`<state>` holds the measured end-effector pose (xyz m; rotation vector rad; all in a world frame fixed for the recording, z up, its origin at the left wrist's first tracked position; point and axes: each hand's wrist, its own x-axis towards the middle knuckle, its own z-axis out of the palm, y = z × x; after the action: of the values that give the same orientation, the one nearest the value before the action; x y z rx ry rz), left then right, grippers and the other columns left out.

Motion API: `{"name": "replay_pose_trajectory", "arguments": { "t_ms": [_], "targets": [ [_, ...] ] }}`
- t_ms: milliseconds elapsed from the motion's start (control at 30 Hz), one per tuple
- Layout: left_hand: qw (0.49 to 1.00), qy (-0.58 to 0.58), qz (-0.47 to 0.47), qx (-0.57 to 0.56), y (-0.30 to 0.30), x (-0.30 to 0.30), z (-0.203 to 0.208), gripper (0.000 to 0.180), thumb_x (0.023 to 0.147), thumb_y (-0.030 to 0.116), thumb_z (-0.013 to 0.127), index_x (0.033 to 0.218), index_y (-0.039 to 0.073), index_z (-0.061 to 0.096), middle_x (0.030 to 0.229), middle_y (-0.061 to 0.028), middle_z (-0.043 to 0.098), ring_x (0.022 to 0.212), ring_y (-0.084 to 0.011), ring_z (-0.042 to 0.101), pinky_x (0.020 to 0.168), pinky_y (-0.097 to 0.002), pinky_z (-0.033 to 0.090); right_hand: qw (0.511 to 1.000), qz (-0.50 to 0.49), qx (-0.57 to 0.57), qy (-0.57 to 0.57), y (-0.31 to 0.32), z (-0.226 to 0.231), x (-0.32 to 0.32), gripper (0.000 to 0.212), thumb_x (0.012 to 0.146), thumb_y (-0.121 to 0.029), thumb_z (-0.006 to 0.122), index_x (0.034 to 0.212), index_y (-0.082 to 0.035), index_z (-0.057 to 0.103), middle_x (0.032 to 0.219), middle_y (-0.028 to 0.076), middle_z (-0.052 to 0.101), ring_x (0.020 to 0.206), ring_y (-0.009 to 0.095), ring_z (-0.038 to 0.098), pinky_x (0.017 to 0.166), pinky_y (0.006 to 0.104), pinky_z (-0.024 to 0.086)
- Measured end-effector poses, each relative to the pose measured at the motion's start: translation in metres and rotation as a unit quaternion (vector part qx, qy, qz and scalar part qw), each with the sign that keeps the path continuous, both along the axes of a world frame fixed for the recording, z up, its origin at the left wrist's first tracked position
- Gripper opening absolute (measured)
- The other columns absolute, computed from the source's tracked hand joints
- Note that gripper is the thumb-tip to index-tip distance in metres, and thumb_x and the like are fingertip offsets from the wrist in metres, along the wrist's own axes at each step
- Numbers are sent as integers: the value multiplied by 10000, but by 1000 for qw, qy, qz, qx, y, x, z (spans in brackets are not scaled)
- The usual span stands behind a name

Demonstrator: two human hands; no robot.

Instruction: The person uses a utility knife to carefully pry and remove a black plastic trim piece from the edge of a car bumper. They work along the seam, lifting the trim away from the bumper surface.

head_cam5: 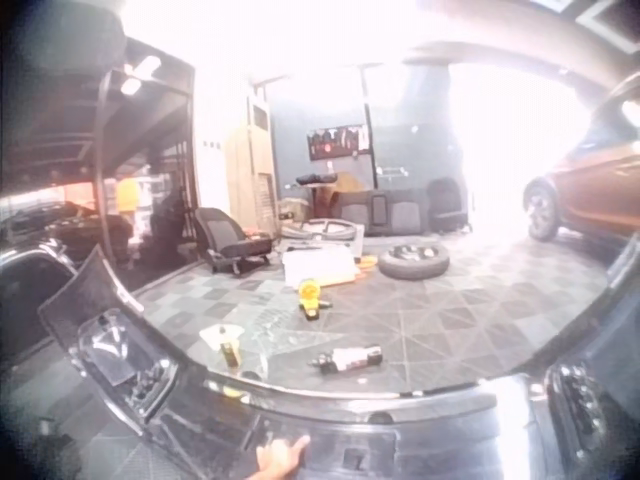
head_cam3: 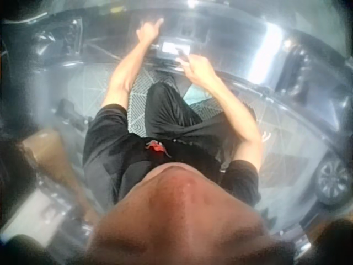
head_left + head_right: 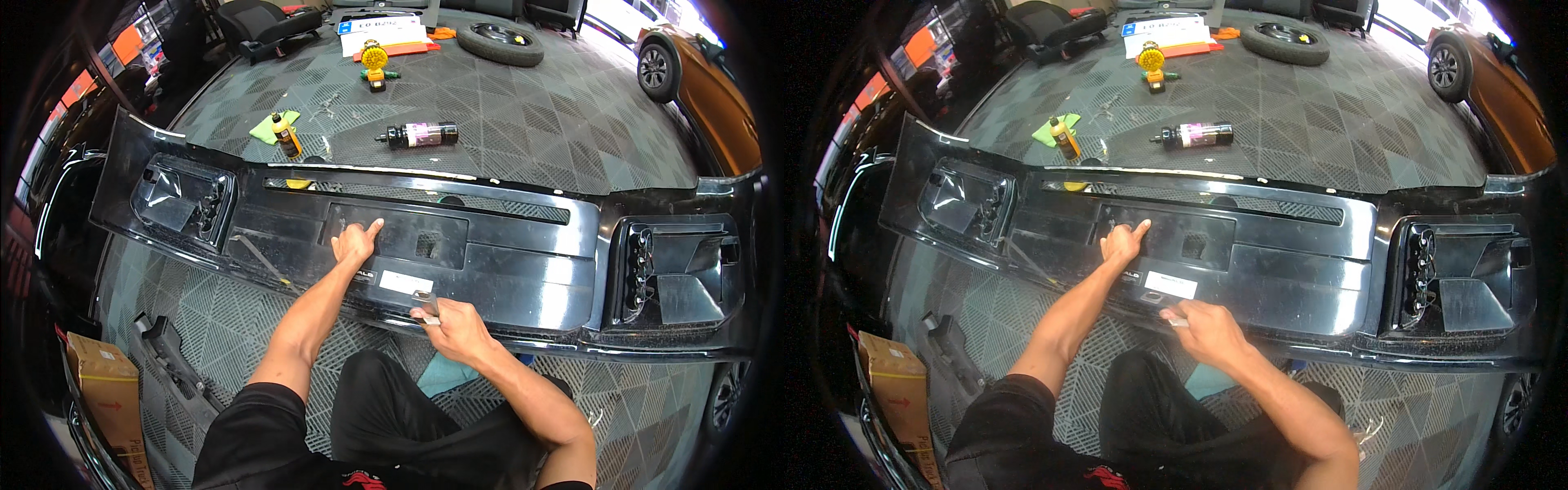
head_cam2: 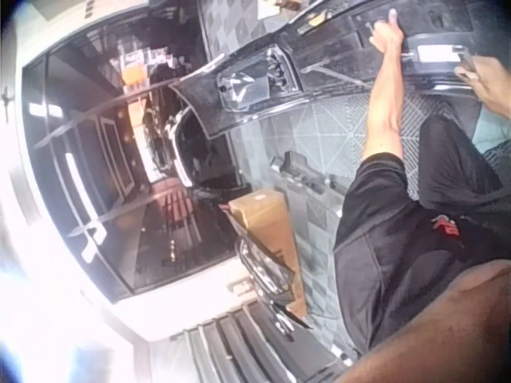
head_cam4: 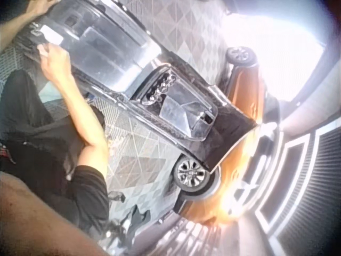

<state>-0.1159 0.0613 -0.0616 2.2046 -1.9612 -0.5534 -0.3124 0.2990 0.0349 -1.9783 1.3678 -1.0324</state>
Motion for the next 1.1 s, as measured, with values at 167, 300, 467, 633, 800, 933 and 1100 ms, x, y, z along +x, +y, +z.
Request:
{"name": "replay_pose_trajectory", "arguments": {
  "t_ms": [167,300,467,633,800,933,1100],
  "targets": [
    [1000,4,-1,-6,-2,1,-4,793,948,760,488,1114,39,775,1124,-234,747,1102,-370,703,1026,-474,414,1000,5,9,15,-2,5,1,227,986,-226,662,984,-3,704,864,224,707,778,430,698,688,501,558],
    [1000,5,14,12,-2,0,-3,834,923,789,497,1223,52,746,1199,-216,735,1178,-345,679,1041,-451,415,999,6,40,7,-4,12,-1,219,988,-224,654,1067,-32,723,909,229,725,813,428,711,722,498,574],
    [999,10,5,41,-4,-2,10,858,915,792,508,1292,49,714,1231,-214,725,1199,-336,671,1053,-448,406,998,7,56,11,-7,18,-6,260,1010,-259,638,1109,-30,711,884,227,713,793,427,704,701,505,558],
    [999,5,7,45,-7,-6,18,790,920,765,530,1168,48,751,1165,-208,743,1139,-343,689,1038,-450,403,995,5,90,41,-11,29,-12,304,1036,-295,609,1172,-36,692,867,223,702,773,433,693,681,509,544],
    [1000,8,19,6,-7,-7,8,733,918,733,557,1014,46,795,1084,-208,764,1063,-351,714,1003,-449,409,999,-12,52,-5,-10,32,-9,117,985,-148,664,963,-33,663,770,184,646,706,383,664,634,441,522],
    [999,-2,13,44,-11,-5,2,777,902,762,548,1080,45,790,1122,-204,759,1117,-337,704,1028,-445,410,989,9,134,63,-11,32,-11,403,1041,-311,575,1395,-123,615,933,242,709,871,437,699,773,514,551],
    [998,-6,-6,63,-14,-6,2,760,904,755,560,1071,50,794,1135,-198,758,1106,-320,704,1014,-443,416,982,5,173,75,-16,44,-13,428,1024,-295,586,1429,-155,595,955,255,711,909,448,698,802,527,547]
  ]
}}
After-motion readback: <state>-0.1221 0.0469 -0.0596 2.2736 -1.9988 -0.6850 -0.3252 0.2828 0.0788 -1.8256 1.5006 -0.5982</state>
